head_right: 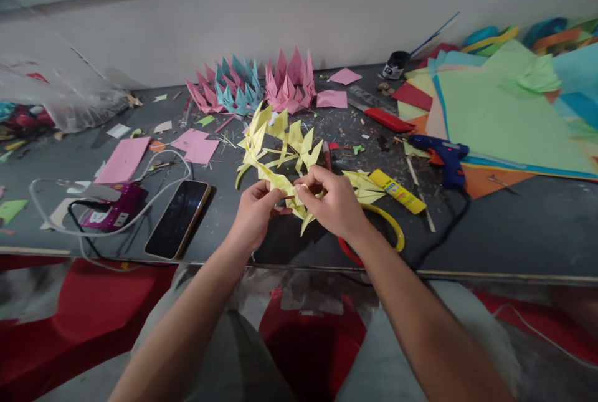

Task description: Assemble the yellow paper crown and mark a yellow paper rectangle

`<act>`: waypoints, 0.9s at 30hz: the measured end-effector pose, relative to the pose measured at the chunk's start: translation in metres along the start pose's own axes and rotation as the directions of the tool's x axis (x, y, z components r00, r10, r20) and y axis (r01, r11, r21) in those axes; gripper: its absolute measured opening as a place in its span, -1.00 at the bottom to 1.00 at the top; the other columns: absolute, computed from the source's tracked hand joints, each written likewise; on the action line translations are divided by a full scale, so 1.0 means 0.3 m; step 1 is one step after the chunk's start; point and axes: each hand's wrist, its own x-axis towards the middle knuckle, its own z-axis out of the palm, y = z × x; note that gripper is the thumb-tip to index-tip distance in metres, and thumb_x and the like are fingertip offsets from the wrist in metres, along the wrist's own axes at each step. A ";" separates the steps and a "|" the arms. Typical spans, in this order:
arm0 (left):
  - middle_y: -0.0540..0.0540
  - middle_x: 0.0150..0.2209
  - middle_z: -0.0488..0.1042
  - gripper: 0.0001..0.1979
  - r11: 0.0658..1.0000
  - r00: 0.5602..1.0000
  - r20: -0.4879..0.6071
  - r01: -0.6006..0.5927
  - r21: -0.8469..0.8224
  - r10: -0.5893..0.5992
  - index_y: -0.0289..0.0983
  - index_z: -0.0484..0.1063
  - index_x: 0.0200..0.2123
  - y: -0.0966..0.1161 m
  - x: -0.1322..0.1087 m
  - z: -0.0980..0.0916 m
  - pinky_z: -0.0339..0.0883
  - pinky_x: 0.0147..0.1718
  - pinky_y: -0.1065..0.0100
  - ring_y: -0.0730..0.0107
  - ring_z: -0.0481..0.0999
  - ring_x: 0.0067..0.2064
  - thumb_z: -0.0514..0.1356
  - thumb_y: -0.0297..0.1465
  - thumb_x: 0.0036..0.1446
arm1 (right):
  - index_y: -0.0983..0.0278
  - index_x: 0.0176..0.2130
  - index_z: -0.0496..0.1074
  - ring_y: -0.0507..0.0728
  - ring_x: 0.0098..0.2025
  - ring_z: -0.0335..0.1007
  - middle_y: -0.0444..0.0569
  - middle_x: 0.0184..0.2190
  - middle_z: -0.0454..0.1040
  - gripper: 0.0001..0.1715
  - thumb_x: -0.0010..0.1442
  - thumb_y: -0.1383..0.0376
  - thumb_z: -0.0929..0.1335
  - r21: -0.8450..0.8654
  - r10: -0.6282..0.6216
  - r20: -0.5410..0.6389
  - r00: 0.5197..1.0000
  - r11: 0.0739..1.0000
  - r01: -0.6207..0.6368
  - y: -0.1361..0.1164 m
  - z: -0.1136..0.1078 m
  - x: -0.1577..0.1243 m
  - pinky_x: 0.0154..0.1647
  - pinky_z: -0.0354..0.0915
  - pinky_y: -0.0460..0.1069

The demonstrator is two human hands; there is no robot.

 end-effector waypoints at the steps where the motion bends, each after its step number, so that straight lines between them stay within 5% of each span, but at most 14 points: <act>1: 0.07 -0.58 0.31 -0.83 1.000 1.000 0.000 0.001 0.000 -0.001 -0.32 0.27 -0.64 -0.001 0.000 -0.001 0.39 -0.53 0.44 0.56 0.34 -0.52 0.25 -0.42 -0.27 | 0.23 -0.54 0.22 0.05 -0.45 0.42 -0.08 -0.42 0.53 -0.79 0.04 0.30 0.34 0.013 0.013 0.004 1.000 1.000 -0.013 0.004 0.000 0.001 -0.49 0.23 -0.08; 10: 0.07 -0.57 0.30 -0.85 1.000 1.000 -0.006 0.004 0.001 -0.004 -0.32 0.28 -0.62 -0.003 0.001 0.000 0.39 -0.53 0.45 0.58 0.34 -0.53 0.24 -0.42 -0.28 | 0.22 -0.52 0.19 -0.01 -0.55 0.23 -0.12 -0.47 0.48 -0.78 0.05 0.26 0.33 0.072 0.095 0.009 0.995 0.993 -0.095 0.011 -0.008 0.006 -0.55 0.11 -0.08; 17: 0.05 -0.54 0.32 -0.88 1.000 1.000 -0.009 0.000 0.007 0.000 -0.32 0.32 -0.56 -0.002 -0.002 0.004 0.40 -0.50 0.41 0.53 0.40 -0.51 0.22 -0.45 -0.28 | 0.22 -0.54 0.14 -0.05 -0.62 0.03 -0.23 -0.64 0.26 -0.74 0.06 0.27 0.33 0.075 0.129 -0.029 0.991 0.989 -0.126 0.008 -0.006 0.011 -0.61 0.00 -0.10; 23: 0.00 -0.52 0.37 -0.88 0.999 0.999 0.009 0.039 0.018 -0.039 -0.33 0.35 -0.51 0.005 0.001 0.008 0.40 -0.52 0.41 0.41 0.49 -0.47 0.18 -0.46 -0.25 | 0.23 -0.51 0.17 -0.06 -0.62 0.06 -0.23 -0.63 0.25 -0.75 0.09 0.25 0.33 -0.018 0.112 -0.050 0.992 0.993 -0.113 0.005 -0.007 0.012 -0.61 0.02 -0.11; 27: -0.11 -0.37 0.47 -0.82 0.996 0.996 0.020 0.088 0.026 -0.088 -0.33 0.38 -0.42 0.006 0.008 -0.004 0.38 -0.57 0.43 0.36 0.51 -0.42 0.15 -0.46 -0.21 | 0.23 -0.41 0.27 -0.04 -0.59 0.15 -0.20 -0.58 0.31 -0.81 0.14 0.18 0.32 -0.110 0.005 0.064 0.998 0.994 0.003 0.006 -0.019 0.009 -0.60 0.08 -0.12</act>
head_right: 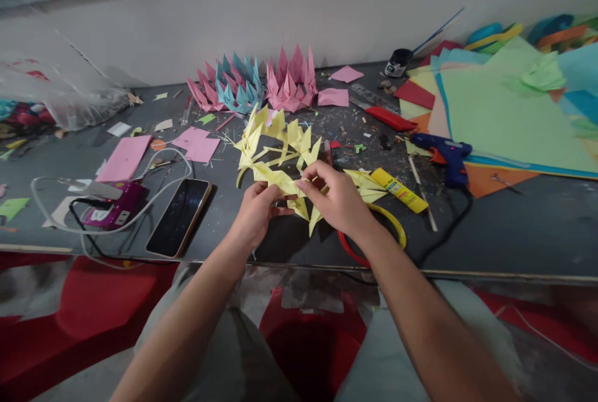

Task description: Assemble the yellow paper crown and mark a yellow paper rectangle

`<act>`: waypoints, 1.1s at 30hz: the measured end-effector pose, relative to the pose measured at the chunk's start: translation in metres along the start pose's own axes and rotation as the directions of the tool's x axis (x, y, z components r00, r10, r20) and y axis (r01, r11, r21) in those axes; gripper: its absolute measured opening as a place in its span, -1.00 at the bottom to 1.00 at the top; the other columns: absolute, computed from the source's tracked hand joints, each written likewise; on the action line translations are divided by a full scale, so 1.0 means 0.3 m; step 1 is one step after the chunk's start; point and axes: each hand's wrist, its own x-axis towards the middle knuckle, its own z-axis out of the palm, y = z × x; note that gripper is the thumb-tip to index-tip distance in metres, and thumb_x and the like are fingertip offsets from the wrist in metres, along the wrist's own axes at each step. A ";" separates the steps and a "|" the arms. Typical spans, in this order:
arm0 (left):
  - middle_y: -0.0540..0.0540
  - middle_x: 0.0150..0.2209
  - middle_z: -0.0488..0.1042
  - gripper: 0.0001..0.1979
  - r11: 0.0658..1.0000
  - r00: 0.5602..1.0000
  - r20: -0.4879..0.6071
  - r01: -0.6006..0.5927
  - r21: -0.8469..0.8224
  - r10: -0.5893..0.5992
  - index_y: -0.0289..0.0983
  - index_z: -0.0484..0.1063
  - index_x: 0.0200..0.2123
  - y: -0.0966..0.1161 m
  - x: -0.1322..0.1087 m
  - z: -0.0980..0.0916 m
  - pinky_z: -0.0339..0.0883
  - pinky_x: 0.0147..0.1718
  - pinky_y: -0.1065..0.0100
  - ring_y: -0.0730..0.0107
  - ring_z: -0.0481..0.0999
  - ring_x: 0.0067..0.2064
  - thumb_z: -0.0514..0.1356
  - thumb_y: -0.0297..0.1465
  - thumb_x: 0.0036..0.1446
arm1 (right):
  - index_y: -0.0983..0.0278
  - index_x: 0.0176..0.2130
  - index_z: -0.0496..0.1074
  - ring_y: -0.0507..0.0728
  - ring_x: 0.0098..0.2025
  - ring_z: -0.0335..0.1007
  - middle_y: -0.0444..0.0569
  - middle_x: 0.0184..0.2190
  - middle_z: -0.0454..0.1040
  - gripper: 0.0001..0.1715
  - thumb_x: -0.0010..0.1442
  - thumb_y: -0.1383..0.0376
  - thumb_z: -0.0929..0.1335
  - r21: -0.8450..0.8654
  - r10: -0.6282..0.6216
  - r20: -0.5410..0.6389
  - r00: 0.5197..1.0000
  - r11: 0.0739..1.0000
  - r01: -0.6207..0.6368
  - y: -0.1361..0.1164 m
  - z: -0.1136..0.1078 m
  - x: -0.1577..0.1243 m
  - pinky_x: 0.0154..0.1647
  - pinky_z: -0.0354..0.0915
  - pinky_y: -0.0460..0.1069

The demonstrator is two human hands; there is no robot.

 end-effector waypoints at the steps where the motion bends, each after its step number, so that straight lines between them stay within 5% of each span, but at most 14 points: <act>1: -0.12 -0.34 0.48 -0.80 1.000 1.000 0.008 0.008 -0.005 -0.008 -0.32 0.38 -0.39 -0.001 0.002 -0.004 0.38 -0.57 0.42 0.35 0.52 -0.40 0.16 -0.46 -0.21 | 0.23 -0.40 0.29 -0.03 -0.57 0.19 -0.19 -0.56 0.32 -0.81 0.15 0.17 0.32 -0.025 -0.034 0.031 0.999 0.999 0.035 0.001 -0.003 0.000 -0.58 0.11 -0.12; 5: -0.07 -0.35 0.49 -0.73 0.996 0.998 0.044 0.038 -0.081 -0.035 -0.28 0.38 -0.31 -0.003 0.009 -0.018 0.38 -0.56 0.43 0.38 0.51 -0.39 0.23 -0.44 -0.20 | 0.23 -0.39 0.33 0.02 -0.46 0.31 -0.13 -0.49 0.42 -0.82 0.20 0.19 0.29 -0.127 -0.165 0.100 0.981 0.976 0.178 0.005 -0.011 0.001 -0.46 0.20 -0.10; 8: -0.04 -0.46 0.46 -0.78 0.993 0.998 0.046 0.056 -0.105 -0.051 -0.33 0.39 -0.44 -0.001 0.012 -0.018 0.37 -0.54 0.46 0.45 0.48 -0.46 0.30 -0.38 -0.21 | 0.23 -0.39 0.35 0.04 -0.41 0.36 -0.09 -0.45 0.45 -0.85 0.18 0.21 0.31 -0.187 -0.275 0.100 0.956 0.939 0.290 0.007 -0.008 0.001 -0.38 0.25 -0.08; 15: -0.04 -0.50 0.46 -0.77 0.987 0.998 -0.040 0.044 -0.156 -0.051 -0.34 0.37 -0.51 0.002 0.013 -0.010 0.35 -0.54 0.46 0.49 0.45 -0.52 0.32 -0.38 -0.27 | 0.26 -0.34 0.44 0.10 -0.32 0.41 -0.02 -0.37 0.53 -0.87 0.19 0.36 0.29 -0.425 -0.505 0.061 0.861 0.768 0.480 0.008 0.022 -0.010 -0.26 0.29 0.01; 23: -0.08 -0.43 0.48 -0.77 0.992 0.995 -0.098 -0.009 -0.124 -0.003 -0.34 0.40 -0.49 -0.002 0.014 -0.009 0.31 -0.55 0.49 0.52 0.40 -0.50 0.32 -0.35 -0.26 | 0.27 -0.37 0.48 0.09 -0.31 0.39 -0.02 -0.38 0.54 -0.81 0.19 0.41 0.28 -0.521 -0.626 0.122 0.771 0.621 0.586 -0.009 0.033 -0.016 -0.32 0.26 0.00; 33: 0.07 -0.58 0.33 -0.77 0.984 0.990 -0.138 -0.029 -0.176 0.005 -0.32 0.37 -0.53 -0.012 0.011 0.005 0.25 -0.58 0.52 0.59 0.32 -0.55 0.32 -0.36 -0.30 | 0.28 -0.37 0.48 0.09 -0.31 0.40 -0.04 -0.37 0.54 -0.82 0.19 0.40 0.28 -0.557 -0.635 0.150 0.758 0.579 0.596 -0.011 0.038 -0.020 -0.30 0.29 0.01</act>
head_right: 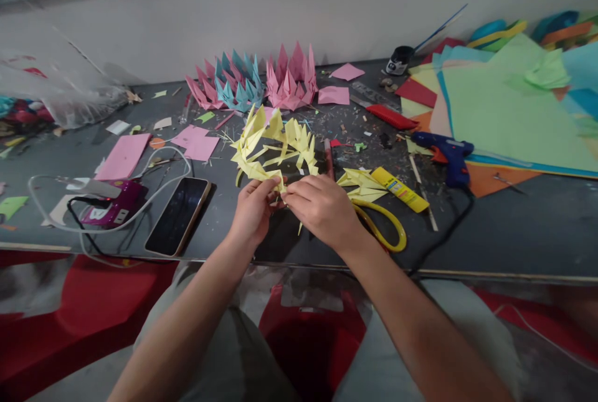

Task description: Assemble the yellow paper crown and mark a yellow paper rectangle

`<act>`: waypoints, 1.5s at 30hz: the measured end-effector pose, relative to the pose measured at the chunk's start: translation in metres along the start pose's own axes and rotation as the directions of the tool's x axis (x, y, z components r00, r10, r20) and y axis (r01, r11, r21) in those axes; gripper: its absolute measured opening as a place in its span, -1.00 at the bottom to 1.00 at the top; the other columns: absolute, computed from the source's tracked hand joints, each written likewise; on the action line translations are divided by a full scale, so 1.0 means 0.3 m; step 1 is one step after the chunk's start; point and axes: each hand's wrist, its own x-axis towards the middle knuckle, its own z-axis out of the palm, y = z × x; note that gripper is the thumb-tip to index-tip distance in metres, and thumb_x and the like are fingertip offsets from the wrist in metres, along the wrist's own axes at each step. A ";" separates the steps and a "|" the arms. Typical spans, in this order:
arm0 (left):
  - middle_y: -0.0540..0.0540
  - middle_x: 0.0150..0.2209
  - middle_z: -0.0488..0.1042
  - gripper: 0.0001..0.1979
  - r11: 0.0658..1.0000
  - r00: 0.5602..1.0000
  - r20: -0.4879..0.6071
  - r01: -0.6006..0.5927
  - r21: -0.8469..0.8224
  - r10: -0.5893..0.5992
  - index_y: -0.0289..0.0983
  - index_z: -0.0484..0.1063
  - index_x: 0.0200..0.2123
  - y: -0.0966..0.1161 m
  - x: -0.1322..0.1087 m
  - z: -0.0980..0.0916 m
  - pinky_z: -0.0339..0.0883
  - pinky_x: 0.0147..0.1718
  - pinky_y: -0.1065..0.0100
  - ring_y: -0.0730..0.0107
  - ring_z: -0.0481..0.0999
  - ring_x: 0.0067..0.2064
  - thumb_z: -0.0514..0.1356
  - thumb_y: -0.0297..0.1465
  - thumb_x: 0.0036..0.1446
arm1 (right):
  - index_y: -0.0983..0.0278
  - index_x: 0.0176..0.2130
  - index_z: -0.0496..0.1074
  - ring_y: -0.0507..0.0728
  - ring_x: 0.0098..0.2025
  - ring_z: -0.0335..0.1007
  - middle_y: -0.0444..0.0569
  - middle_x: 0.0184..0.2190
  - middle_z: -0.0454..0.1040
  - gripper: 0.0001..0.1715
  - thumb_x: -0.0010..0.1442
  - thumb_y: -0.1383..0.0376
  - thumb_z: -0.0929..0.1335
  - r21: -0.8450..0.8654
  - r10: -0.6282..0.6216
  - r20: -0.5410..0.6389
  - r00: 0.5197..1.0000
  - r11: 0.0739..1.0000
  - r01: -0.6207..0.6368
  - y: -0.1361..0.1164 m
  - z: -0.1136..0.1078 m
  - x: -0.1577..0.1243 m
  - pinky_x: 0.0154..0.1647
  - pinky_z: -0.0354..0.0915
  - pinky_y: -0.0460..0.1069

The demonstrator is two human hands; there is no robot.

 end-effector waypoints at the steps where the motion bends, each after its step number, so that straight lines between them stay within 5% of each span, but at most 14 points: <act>1: 0.07 -0.57 0.33 -0.77 1.000 1.000 -0.001 -0.003 -0.005 0.003 -0.32 0.37 -0.53 -0.001 0.000 0.000 0.24 -0.58 0.53 0.59 0.32 -0.55 0.33 -0.36 -0.30 | 0.28 -0.37 0.48 0.09 -0.31 0.40 -0.04 -0.37 0.55 -0.81 0.19 0.41 0.28 -0.005 -0.001 -0.003 1.000 1.000 0.001 -0.002 0.000 0.001 -0.30 0.29 0.01; 26: 0.14 -0.68 0.24 -0.87 0.994 0.996 -0.086 -0.021 -0.105 0.012 -0.33 0.41 -0.49 -0.036 -0.001 0.034 0.07 -0.63 0.52 0.66 0.16 -0.67 0.25 -0.37 -0.12 | 0.31 -0.42 0.50 0.09 -0.36 0.38 -0.04 -0.41 0.55 -0.78 0.19 0.41 0.28 -0.070 -0.002 0.030 1.000 0.998 0.004 -0.034 0.028 -0.003 -0.36 0.21 0.02; 41: 0.02 -0.55 0.41 -0.85 0.976 0.993 -0.100 -0.083 -0.202 0.063 -0.36 0.40 -0.47 -0.053 0.006 0.048 0.18 -0.52 0.46 0.57 0.36 -0.58 0.26 -0.38 -0.12 | 0.31 -0.43 0.49 0.09 -0.37 0.37 -0.07 -0.44 0.54 -0.81 0.16 0.43 0.30 -0.062 -0.046 0.030 0.998 0.997 0.048 -0.047 0.034 -0.008 -0.34 0.24 -0.01; 45: 0.01 -0.55 0.42 -0.84 0.985 0.996 -0.089 -0.029 -0.169 0.014 -0.35 0.40 -0.48 -0.041 0.014 0.041 0.19 -0.55 0.49 0.57 0.37 -0.58 0.27 -0.37 -0.12 | 0.32 -0.40 0.48 0.10 -0.34 0.40 -0.03 -0.41 0.55 -0.83 0.16 0.43 0.29 0.018 0.041 0.014 0.999 0.999 -0.042 -0.050 0.039 -0.012 -0.29 0.30 -0.02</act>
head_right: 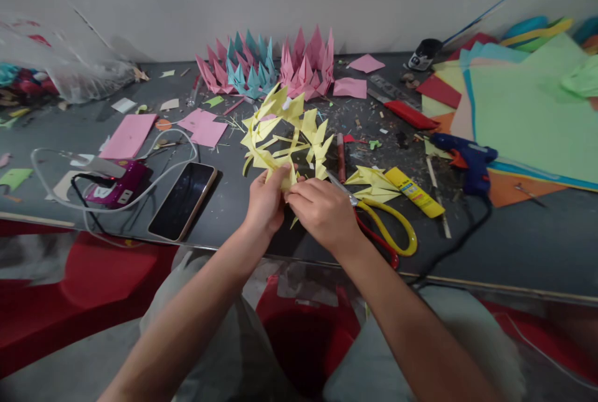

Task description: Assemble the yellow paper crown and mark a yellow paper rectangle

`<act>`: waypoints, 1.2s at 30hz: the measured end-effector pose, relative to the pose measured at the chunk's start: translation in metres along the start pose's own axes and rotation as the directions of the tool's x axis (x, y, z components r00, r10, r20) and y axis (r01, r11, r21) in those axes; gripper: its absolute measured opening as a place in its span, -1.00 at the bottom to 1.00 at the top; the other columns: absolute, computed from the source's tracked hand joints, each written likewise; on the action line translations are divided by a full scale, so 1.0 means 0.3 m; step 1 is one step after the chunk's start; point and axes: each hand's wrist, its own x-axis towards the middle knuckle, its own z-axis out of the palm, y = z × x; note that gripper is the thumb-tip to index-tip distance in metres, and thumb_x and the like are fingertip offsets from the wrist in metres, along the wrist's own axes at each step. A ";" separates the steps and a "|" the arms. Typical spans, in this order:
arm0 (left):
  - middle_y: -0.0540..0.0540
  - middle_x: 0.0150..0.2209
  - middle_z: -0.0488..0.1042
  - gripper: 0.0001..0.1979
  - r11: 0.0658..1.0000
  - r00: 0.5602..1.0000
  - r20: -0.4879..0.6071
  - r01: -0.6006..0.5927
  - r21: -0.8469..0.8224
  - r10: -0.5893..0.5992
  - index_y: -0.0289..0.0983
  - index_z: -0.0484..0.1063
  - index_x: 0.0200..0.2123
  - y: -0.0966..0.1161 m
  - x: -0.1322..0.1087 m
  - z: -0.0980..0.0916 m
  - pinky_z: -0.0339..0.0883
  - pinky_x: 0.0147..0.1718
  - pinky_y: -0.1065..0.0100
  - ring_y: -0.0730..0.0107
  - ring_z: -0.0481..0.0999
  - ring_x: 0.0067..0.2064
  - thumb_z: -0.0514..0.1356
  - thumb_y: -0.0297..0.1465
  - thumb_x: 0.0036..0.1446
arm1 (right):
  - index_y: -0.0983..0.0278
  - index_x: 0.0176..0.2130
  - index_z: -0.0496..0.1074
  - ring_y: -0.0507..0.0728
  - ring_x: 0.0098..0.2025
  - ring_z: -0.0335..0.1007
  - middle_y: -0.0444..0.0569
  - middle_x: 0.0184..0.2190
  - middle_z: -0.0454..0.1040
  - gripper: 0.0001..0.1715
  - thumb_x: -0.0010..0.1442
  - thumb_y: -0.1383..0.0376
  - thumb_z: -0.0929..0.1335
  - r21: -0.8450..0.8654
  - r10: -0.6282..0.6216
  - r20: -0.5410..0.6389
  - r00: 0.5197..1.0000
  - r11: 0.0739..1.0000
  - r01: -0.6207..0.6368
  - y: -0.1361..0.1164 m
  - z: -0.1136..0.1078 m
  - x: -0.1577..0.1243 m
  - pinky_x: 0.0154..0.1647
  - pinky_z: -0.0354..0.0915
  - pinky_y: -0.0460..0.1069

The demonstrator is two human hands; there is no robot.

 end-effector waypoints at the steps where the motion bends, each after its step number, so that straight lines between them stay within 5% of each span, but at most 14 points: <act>1: 0.01 -0.54 0.42 -0.86 1.000 1.000 0.004 0.014 0.018 -0.014 -0.35 0.40 -0.48 0.004 0.001 -0.002 0.18 -0.58 0.50 0.58 0.35 -0.60 0.26 -0.38 -0.11 | 0.32 -0.38 0.47 0.10 -0.32 0.42 -0.02 -0.39 0.55 -0.84 0.17 0.43 0.29 0.031 0.043 -0.012 0.999 0.999 -0.043 0.001 0.000 -0.001 -0.27 0.31 -0.02; 5: -0.02 -0.49 0.45 -0.89 0.996 0.998 0.050 0.033 0.081 -0.037 -0.34 0.38 -0.43 0.013 -0.006 -0.010 0.24 -0.62 0.52 0.58 0.36 -0.59 0.20 -0.39 -0.02 | 0.27 -0.33 0.45 0.09 -0.30 0.45 -0.02 -0.36 0.55 -0.86 0.19 0.37 0.28 0.184 0.281 -0.061 0.958 0.946 -0.266 0.013 -0.006 0.003 -0.24 0.33 -0.04; 10: -0.07 -0.42 0.46 -0.89 0.993 0.997 0.053 0.048 0.109 -0.054 -0.33 0.36 -0.38 0.007 -0.016 -0.007 0.40 -0.52 0.46 0.47 0.48 -0.47 0.16 -0.39 0.06 | 0.24 -0.35 0.46 0.06 -0.42 0.46 -0.07 -0.39 0.56 -0.86 0.16 0.26 0.32 0.330 0.568 0.013 0.823 0.775 -0.540 0.032 -0.024 0.013 -0.37 0.33 -0.08; 15: -0.04 -0.41 0.45 -0.91 0.992 0.995 0.079 0.057 0.110 -0.066 -0.31 0.34 -0.38 -0.001 -0.017 -0.002 0.45 -0.50 0.45 0.46 0.51 -0.43 0.12 -0.40 0.13 | 0.26 -0.37 0.47 0.06 -0.44 0.44 -0.07 -0.43 0.55 -0.82 0.12 0.20 0.33 0.425 0.692 0.081 0.717 0.627 -0.653 0.037 -0.027 0.017 -0.37 0.33 -0.06; 21: -0.05 -0.35 0.47 -0.93 0.993 0.995 0.069 0.065 0.102 -0.072 -0.31 0.34 -0.35 -0.005 -0.026 0.007 0.49 -0.48 0.40 0.47 0.52 -0.43 0.10 -0.43 0.15 | 0.29 -0.37 0.46 0.07 -0.51 0.39 -0.06 -0.48 0.51 -0.73 0.02 0.13 0.37 0.584 0.817 0.234 0.527 0.315 -0.748 0.037 -0.021 0.022 -0.65 0.30 -0.09; 31: -0.10 -0.27 0.49 -0.86 0.994 0.992 0.103 0.058 0.092 -0.067 -0.32 0.35 -0.24 -0.014 -0.034 0.015 0.50 -0.51 0.43 0.50 0.53 -0.46 0.01 -0.49 0.20 | 0.30 -0.40 0.45 0.03 -0.58 0.36 -0.10 -0.52 0.48 -0.74 -0.04 0.15 0.40 0.646 0.837 0.300 0.458 0.175 -0.743 0.054 -0.006 0.024 -0.65 0.32 -0.09; 36: -0.10 -0.25 0.49 -0.86 0.998 0.996 0.071 0.059 0.019 -0.060 -0.33 0.34 -0.23 -0.030 -0.034 0.016 0.52 -0.40 0.36 0.45 0.56 -0.41 0.01 -0.50 0.19 | 0.29 -0.40 0.44 0.05 -0.56 0.38 -0.11 -0.53 0.47 -0.74 -0.03 0.14 0.40 0.654 0.845 0.255 0.471 0.208 -0.727 0.046 0.008 0.021 -0.59 0.35 -0.05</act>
